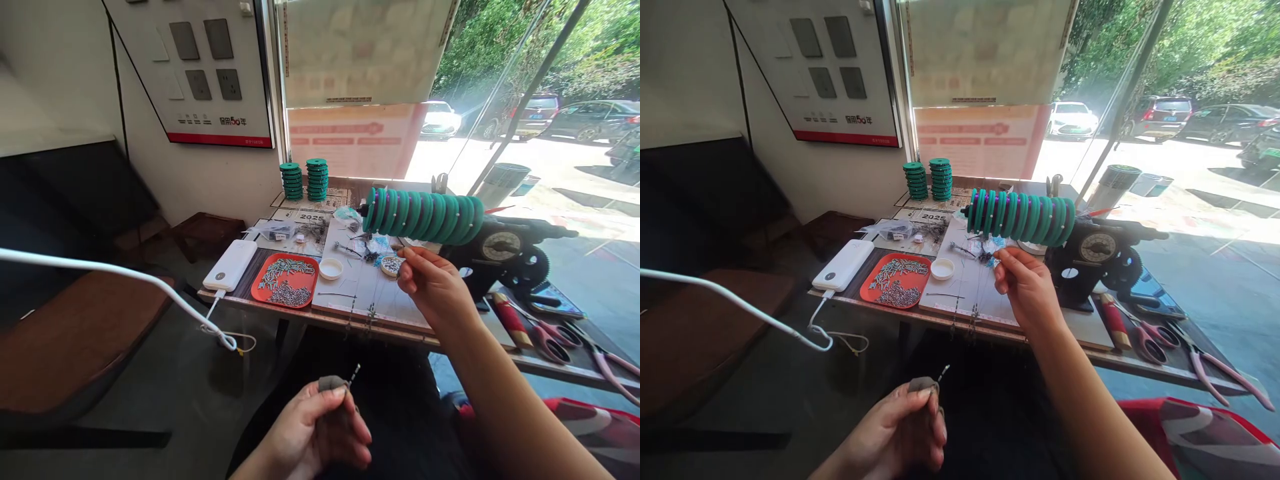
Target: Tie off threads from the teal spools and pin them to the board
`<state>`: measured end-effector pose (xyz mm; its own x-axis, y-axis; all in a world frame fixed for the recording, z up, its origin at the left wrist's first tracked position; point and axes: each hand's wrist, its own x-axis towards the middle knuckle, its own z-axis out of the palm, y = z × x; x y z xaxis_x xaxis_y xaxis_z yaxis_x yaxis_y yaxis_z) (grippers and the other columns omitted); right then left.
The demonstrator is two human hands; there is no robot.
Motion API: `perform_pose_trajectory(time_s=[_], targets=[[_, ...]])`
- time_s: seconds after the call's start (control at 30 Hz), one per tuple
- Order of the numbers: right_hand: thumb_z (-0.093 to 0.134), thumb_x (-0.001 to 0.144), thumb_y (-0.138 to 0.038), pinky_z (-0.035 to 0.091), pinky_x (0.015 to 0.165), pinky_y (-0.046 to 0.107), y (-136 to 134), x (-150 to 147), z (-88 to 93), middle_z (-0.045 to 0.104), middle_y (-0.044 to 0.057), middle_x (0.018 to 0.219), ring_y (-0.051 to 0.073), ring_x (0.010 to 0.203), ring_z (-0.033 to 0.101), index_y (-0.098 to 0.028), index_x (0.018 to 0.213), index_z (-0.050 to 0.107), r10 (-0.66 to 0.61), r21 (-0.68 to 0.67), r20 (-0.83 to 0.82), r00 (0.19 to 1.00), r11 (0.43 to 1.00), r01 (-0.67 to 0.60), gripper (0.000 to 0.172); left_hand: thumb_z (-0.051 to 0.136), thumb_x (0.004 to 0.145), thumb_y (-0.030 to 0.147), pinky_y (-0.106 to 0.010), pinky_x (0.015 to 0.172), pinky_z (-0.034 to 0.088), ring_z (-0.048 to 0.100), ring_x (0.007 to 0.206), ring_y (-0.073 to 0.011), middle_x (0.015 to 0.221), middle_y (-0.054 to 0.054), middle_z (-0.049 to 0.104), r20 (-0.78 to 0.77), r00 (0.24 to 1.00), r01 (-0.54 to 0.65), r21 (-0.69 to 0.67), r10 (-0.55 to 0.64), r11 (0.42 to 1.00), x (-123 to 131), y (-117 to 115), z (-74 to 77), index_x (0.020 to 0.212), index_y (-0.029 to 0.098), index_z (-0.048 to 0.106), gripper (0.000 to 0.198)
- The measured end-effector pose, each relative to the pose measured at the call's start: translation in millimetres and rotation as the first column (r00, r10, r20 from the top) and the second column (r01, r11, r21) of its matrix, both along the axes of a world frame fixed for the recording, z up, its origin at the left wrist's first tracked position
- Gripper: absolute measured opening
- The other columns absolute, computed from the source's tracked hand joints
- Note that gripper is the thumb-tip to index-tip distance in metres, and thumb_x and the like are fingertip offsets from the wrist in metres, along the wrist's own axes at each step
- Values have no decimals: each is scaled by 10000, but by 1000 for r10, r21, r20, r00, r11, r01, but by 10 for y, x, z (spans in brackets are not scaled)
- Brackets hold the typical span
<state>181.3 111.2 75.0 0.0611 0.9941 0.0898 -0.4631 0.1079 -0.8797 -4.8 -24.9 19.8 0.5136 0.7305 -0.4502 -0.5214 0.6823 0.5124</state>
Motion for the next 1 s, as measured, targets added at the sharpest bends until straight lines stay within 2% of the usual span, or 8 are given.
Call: perform_pose_trajectory(time_s=[0.33,0.43,0.5,0.53,0.6,0.67,0.8,1.0], targets=[[710,603,-238,261,337,170,-2,-4,13,497,-36,419,42,357,386,-145,637,615,-8,8,-9,1000,1000,8,137,513,755,260,-269,526,471,636,507,-174,614,-86,677,-42,999,1,-26,-2,1000,-13,-21,-25,663,120,573,178],[707,612,-271,287,360,184,-8,13,32,526,-30,442,50,364,410,-149,637,616,-5,17,50,999,1000,4,154,531,766,291,-292,598,471,638,620,-182,743,-92,687,-277,961,9,125,26,992,-14,64,-14,741,128,608,183],[701,623,-297,321,391,199,-21,40,57,590,-3,523,53,380,438,-145,635,617,22,12,149,989,1000,-24,174,585,748,280,-281,716,450,615,797,-184,911,-86,672,-480,855,2,382,197,924,69,244,69,870,146,640,189],[696,631,-306,328,404,204,-30,58,70,612,9,567,52,389,443,-140,637,622,44,7,211,977,999,-46,181,615,731,268,-269,795,418,585,888,-183,973,-75,657,-524,790,4,524,318,852,146,368,134,927,159,643,226],[689,644,-309,319,418,202,-55,100,95,606,3,575,41,400,421,-135,640,634,67,4,313,947,997,-72,183,596,752,260,-286,871,376,555,951,-191,1027,-67,633,-445,784,7,703,433,711,361,650,290,1042,179,609,302],[687,653,-303,320,444,198,-81,142,110,569,-19,539,42,432,410,-137,639,641,67,18,353,933,997,-78,174,609,738,258,-294,852,391,562,913,-190,935,-67,643,-307,836,-77,756,455,650,609,910,436,999,152,618,281],[694,639,-313,359,515,218,-114,197,103,550,-26,549,75,511,456,-150,629,622,92,-4,273,958,996,-95,178,645,697,291,-297,717,435,559,655,-135,651,-25,607,-132,937,-175,622,323,763,938,1176,580,764,103,637,199],[690,636,-338,302,462,216,-121,178,38,491,-40,494,70,455,393,-151,636,608,148,-52,201,968,989,-140,204,656,684,303,-231,625,412,508,589,-86,617,0,562,-100,971,-131,535,216,834,873,1101,558,641,116,599,200]])
